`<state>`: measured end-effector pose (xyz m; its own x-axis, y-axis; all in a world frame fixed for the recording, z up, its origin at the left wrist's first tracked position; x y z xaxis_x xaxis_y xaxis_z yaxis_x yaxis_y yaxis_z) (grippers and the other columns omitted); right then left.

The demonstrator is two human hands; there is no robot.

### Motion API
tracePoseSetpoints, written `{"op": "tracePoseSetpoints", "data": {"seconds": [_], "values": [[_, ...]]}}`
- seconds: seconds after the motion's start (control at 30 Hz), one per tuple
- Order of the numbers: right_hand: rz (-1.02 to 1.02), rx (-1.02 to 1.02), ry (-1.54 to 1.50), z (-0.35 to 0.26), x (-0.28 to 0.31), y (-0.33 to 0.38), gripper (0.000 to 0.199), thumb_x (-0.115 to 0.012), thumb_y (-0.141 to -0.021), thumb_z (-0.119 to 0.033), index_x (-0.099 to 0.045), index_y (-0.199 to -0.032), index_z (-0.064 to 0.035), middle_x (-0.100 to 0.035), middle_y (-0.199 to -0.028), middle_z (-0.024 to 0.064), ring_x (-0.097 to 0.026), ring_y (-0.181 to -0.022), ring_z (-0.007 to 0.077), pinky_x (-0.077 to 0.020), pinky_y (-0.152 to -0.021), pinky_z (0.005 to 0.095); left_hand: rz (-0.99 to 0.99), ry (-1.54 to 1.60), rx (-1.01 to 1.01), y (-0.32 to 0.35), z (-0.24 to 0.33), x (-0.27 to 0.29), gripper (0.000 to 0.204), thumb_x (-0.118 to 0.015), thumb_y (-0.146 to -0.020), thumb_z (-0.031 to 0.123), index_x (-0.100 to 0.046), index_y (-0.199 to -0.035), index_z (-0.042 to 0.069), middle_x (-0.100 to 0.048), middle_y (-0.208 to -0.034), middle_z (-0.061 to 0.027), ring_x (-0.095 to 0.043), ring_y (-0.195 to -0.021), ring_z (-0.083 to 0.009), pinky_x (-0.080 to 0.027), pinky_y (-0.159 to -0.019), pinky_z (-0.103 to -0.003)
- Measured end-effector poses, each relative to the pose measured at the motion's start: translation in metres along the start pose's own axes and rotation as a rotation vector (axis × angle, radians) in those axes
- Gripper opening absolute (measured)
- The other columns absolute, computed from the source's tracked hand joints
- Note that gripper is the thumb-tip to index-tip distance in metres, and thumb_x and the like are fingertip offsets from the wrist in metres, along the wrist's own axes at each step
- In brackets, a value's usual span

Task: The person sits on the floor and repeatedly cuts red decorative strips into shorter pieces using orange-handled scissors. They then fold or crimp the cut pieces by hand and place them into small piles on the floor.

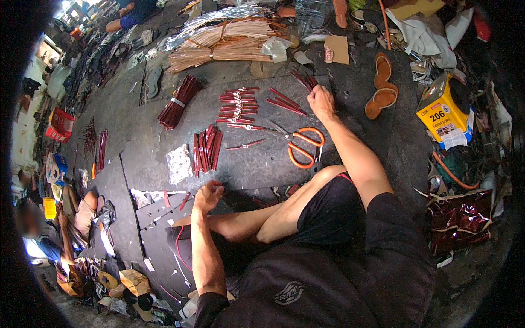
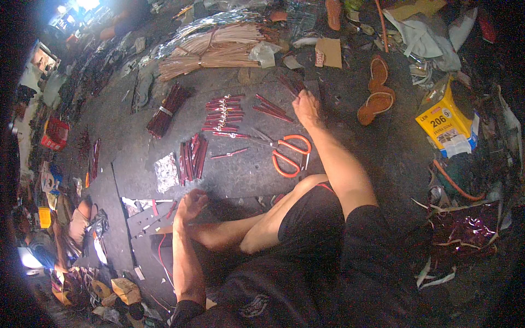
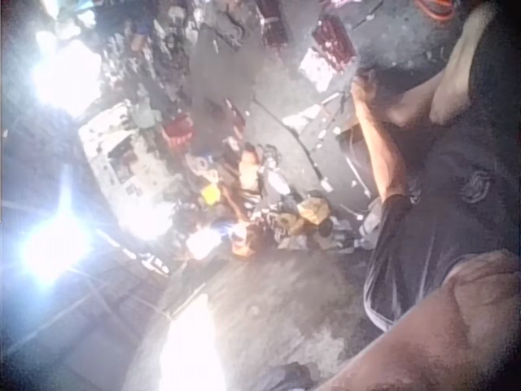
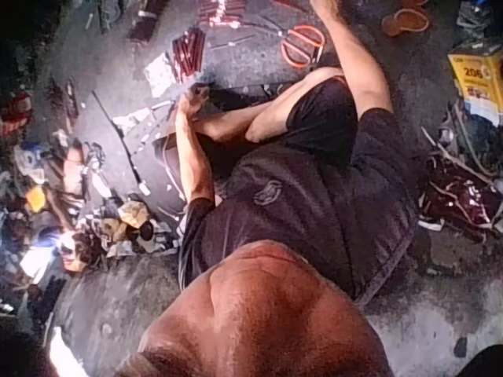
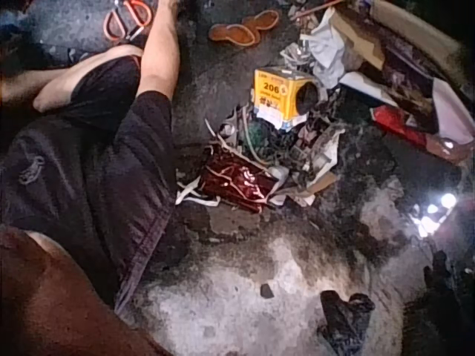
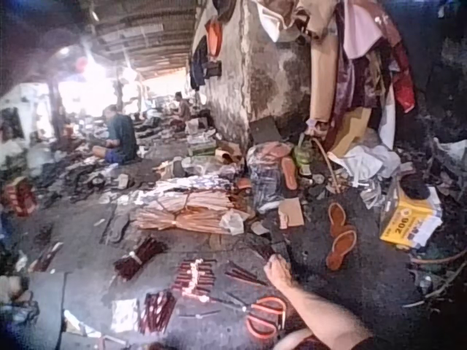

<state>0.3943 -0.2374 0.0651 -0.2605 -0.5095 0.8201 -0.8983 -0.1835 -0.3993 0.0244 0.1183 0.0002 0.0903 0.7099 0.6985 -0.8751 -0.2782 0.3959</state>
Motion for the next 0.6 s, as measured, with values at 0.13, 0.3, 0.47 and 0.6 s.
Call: {"op": "tracePoseSetpoints", "data": {"seconds": [0.13, 0.3, 0.47, 0.6], "values": [[0.051, 0.102, 0.231, 0.000, 0.015, 0.013, 0.016, -0.064, -0.087, -0.020, -0.064, -0.094, -0.0050, -0.063, -0.090, 0.0181, -0.062, -0.087, 0.0385, -0.0496, -0.078, 0.0472, -0.014, -0.019, -0.048, -0.003, -0.002, -0.004, 0.033, -0.065, -0.089, 0.029, -0.066, -0.112, 0.005, -0.071, -0.090, -0.0186, -0.070, -0.088, -0.0305, -0.053, -0.078, -0.041], [-0.125, 0.183, 0.002, -0.015, -0.017, 0.006, 0.016, -0.066, -0.087, -0.023, -0.068, -0.086, -0.0070, -0.062, -0.089, 0.0141, -0.061, -0.089, 0.0350, -0.0482, -0.081, 0.0448, -0.013, -0.001, -0.058, -0.007, 0.005, -0.004, 0.032, -0.065, -0.089, 0.029, -0.066, -0.112, 0.006, -0.072, -0.092, -0.0188, -0.070, -0.090, -0.0306, -0.053, -0.079, -0.040], [-0.282, 0.231, -0.055, -0.044, -0.049, 0.025, 0.023, -0.074, -0.081, -0.021, -0.071, -0.096, -0.0033, -0.063, -0.092, 0.0163, -0.062, -0.093, 0.0362, -0.0491, -0.081, 0.0444, -0.018, 0.004, -0.060, -0.006, -0.008, -0.006, 0.033, -0.065, -0.089, 0.029, -0.065, -0.112, 0.006, -0.072, -0.092, -0.0183, -0.071, -0.090, -0.0294, -0.054, -0.078, -0.039], [-0.289, 0.208, -0.059, -0.039, -0.051, 0.022, 0.021, -0.073, -0.081, -0.019, -0.071, -0.095, -0.0029, -0.064, -0.092, 0.0165, -0.063, -0.092, 0.0360, -0.0492, -0.081, 0.0449, -0.039, 0.053, -0.013, -0.005, -0.005, -0.007, 0.033, -0.064, -0.089, 0.028, -0.065, -0.112, 0.005, -0.072, -0.092, -0.0183, -0.071, -0.089, -0.0288, -0.054, -0.079, -0.039]]}}
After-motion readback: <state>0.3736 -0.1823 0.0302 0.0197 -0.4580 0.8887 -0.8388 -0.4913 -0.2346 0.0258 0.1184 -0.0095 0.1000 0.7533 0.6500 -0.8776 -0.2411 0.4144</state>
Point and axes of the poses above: each hand's wrist, its own y-axis away from the middle knuckle, its own x-axis out of the back of the hand, z = x × y, the point moved 10 cm from there along -y, towards the middle knuckle
